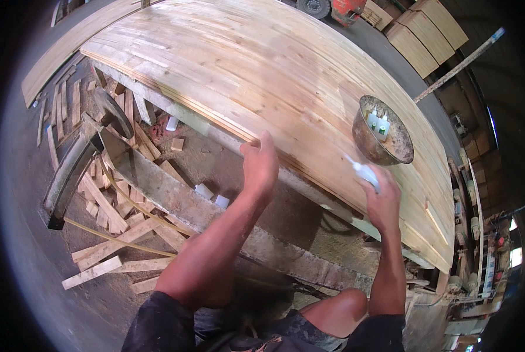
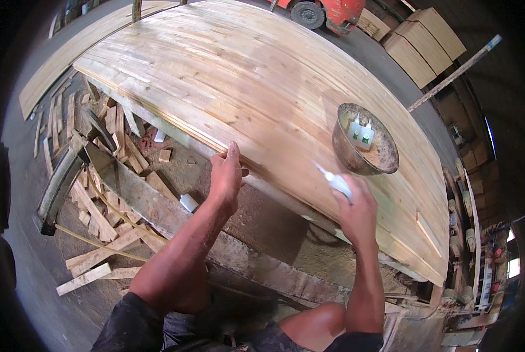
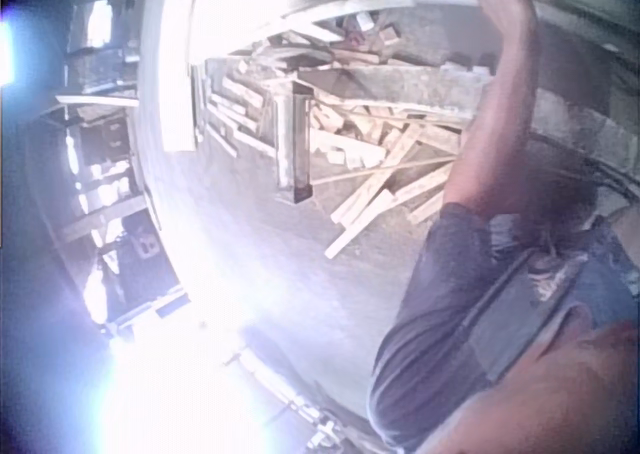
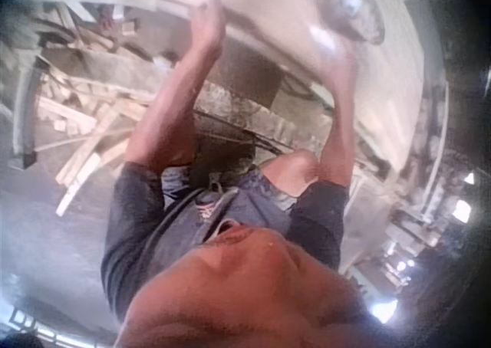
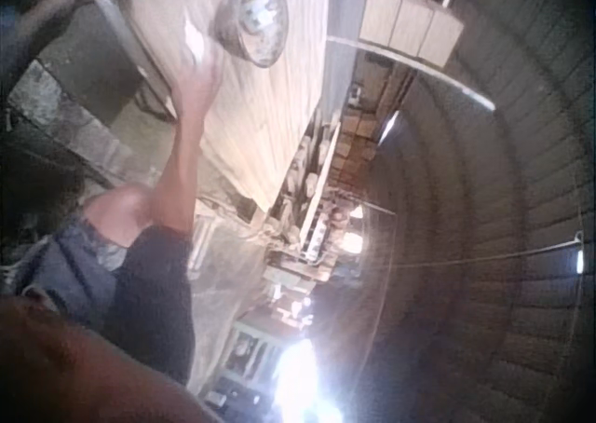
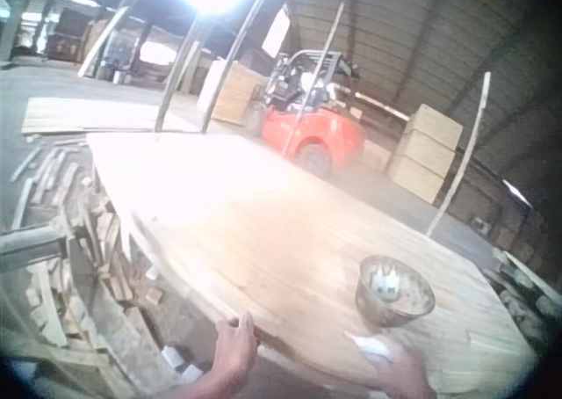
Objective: The person applies glue from a small bottle into gaps between wooden planks on a large curved board, then rubs sawdust into the glued areas to fill the gaps. The person repeats this process along the seams of the board.
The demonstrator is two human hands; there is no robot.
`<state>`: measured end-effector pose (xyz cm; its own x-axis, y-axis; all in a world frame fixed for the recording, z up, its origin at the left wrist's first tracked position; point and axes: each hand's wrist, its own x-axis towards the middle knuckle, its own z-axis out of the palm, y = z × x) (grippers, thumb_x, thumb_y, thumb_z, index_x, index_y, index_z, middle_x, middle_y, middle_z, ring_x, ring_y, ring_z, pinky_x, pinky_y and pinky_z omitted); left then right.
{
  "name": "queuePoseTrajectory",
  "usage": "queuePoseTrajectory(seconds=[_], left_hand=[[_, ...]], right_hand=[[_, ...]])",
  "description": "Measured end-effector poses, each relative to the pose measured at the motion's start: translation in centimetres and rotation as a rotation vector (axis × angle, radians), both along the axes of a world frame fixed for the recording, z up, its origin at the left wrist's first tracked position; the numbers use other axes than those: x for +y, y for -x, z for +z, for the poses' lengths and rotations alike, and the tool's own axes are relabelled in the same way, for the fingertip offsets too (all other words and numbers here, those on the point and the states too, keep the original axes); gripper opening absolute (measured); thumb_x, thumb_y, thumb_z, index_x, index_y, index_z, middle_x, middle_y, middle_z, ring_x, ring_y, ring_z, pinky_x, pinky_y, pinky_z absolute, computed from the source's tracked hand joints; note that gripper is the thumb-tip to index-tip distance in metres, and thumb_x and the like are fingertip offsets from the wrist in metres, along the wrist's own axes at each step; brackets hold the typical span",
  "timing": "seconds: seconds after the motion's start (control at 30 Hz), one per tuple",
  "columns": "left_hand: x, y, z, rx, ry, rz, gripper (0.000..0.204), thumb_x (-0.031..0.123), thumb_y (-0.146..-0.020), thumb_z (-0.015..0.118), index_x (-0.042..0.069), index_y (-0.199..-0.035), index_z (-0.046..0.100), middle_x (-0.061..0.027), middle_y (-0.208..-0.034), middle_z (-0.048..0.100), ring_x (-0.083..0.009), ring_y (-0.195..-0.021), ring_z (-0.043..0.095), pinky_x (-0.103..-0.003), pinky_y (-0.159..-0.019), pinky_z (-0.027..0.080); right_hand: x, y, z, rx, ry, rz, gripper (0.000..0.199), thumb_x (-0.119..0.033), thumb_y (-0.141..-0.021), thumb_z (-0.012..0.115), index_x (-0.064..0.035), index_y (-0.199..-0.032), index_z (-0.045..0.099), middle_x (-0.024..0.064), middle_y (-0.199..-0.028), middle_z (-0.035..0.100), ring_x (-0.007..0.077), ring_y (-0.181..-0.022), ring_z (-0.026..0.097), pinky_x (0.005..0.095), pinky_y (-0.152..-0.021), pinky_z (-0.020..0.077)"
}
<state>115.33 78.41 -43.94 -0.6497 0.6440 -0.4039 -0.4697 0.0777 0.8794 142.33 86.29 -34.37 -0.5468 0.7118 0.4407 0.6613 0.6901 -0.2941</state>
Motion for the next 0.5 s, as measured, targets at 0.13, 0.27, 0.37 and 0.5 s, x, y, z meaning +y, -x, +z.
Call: queuePoseTrajectory(seconds=[0.13,0.27,0.37,0.5], left_hand=[[-0.4,0.3,0.4,0.007,0.024,-0.02,0.077,0.051,-0.11,0.049,-0.013,-0.151,0.039,-0.039,-0.146,0.057,-0.0425,-0.137,0.059,-0.047,-0.117,0.044],[0.1,0.5,-0.3,-0.028,0.001,-0.013,0.077,0.05,-0.11,0.05,-0.012,-0.153,0.037,-0.0387,-0.149,0.055,-0.0448,-0.139,0.057,-0.048,-0.119,0.043],[0.7,0.6,-1.2,0.03,0.008,-0.006,0.064,0.054,-0.114,0.05,-0.002,-0.144,0.045,-0.0132,-0.12,0.061,-0.0252,-0.104,0.064,-0.043,-0.086,0.052],[1.2,0.4,-1.8,0.034,0.046,0.043,0.065,0.055,-0.114,0.049,-0.002,-0.144,0.046,-0.0142,-0.121,0.062,-0.0259,-0.104,0.064,-0.044,-0.088,0.052]], right_hand=[[-0.4,4.5,1.4,-0.153,-0.009,0.137,0.034,-0.013,-0.098,0.074,0.0019,-0.128,0.07,0.0238,-0.114,0.071,0.0441,-0.109,0.069,0.0472,-0.097,0.0543],[-0.2,5.8,1.9,-0.222,-0.052,0.155,0.029,-0.013,-0.099,0.072,0.0017,-0.125,0.071,0.0232,-0.113,0.071,0.046,-0.106,0.069,0.0499,-0.093,0.0548],[-0.1,6.0,2.2,-0.238,-0.064,0.17,0.029,-0.016,-0.099,0.072,0.0002,-0.124,0.073,0.0229,-0.113,0.07,0.0461,-0.104,0.07,0.0517,-0.09,0.0559],[0.1,6.0,2.3,-0.246,-0.072,0.165,0.029,-0.015,-0.099,0.072,0.0002,-0.123,0.073,0.0222,-0.114,0.071,0.0456,-0.103,0.07,0.0512,-0.09,0.0566]])
